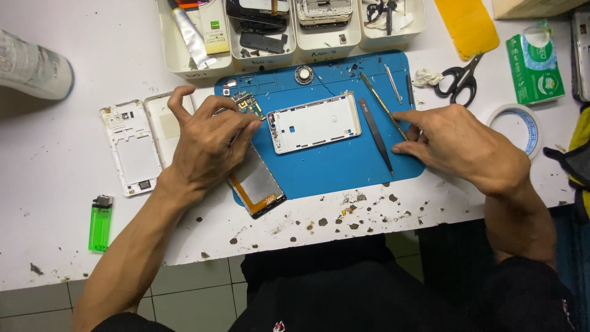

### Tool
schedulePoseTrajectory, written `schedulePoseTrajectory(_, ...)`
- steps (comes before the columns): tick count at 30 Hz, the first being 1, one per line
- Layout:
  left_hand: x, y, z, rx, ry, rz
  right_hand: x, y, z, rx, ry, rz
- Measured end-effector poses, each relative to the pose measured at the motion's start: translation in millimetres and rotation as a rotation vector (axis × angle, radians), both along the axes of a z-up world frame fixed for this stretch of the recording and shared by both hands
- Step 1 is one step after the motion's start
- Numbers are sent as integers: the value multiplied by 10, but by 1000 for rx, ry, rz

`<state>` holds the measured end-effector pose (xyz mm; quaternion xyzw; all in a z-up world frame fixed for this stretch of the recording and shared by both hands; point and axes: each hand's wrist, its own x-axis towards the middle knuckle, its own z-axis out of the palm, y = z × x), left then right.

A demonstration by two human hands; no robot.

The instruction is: Repairing a mobile phone by manipulating internal components with tweezers and hands

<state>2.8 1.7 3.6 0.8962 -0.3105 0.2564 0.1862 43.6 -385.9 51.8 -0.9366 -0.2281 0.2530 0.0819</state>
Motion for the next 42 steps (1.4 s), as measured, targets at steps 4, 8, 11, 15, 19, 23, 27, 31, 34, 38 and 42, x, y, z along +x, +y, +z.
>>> schedulePoseTrajectory(4, -22, -41, 23, 44, 50, -9, -37, 79, 82, -97, 55, -48)
schedulePoseTrajectory(8, -61, -85, 58, 113, 121, -23, -59, 196, 197, -200, 83, -120)
schedulePoseTrajectory(11, -76, -129, 65, 141, 155, -23, -77, 213, 229, -246, 64, -109)
schedulePoseTrajectory(15, -62, -140, 46, 173, 183, -7, -115, 186, 182, 0, -48, -114)
schedulePoseTrajectory(19, -45, -150, 21, 175, 213, 0, -83, 362, 83, -144, 121, -116)
schedulePoseTrajectory(23, -29, -159, 22, 66, 278, -39, -33, 403, 140, -107, 258, -210)
schedulePoseTrajectory(27, 12, -104, 94, 2, 412, -144, 103, 20, 144, 108, 278, -138)
schedulePoseTrajectory(31, 111, -97, 345, 59, 481, -213, 93, -91, 326, 352, 250, -314)
schedulePoseTrajectory(34, 202, -103, 393, 197, 558, -293, 75, -47, 177, 776, 355, -197)
schedulePoseTrajectory(38, 272, -105, 434, 262, 552, -372, 66, 162, -158, 1113, 372, -33)
schedulePoseTrajectory(42, 82, -89, 519, 341, 343, -212, 4, 357, -234, 1194, 339, -211)
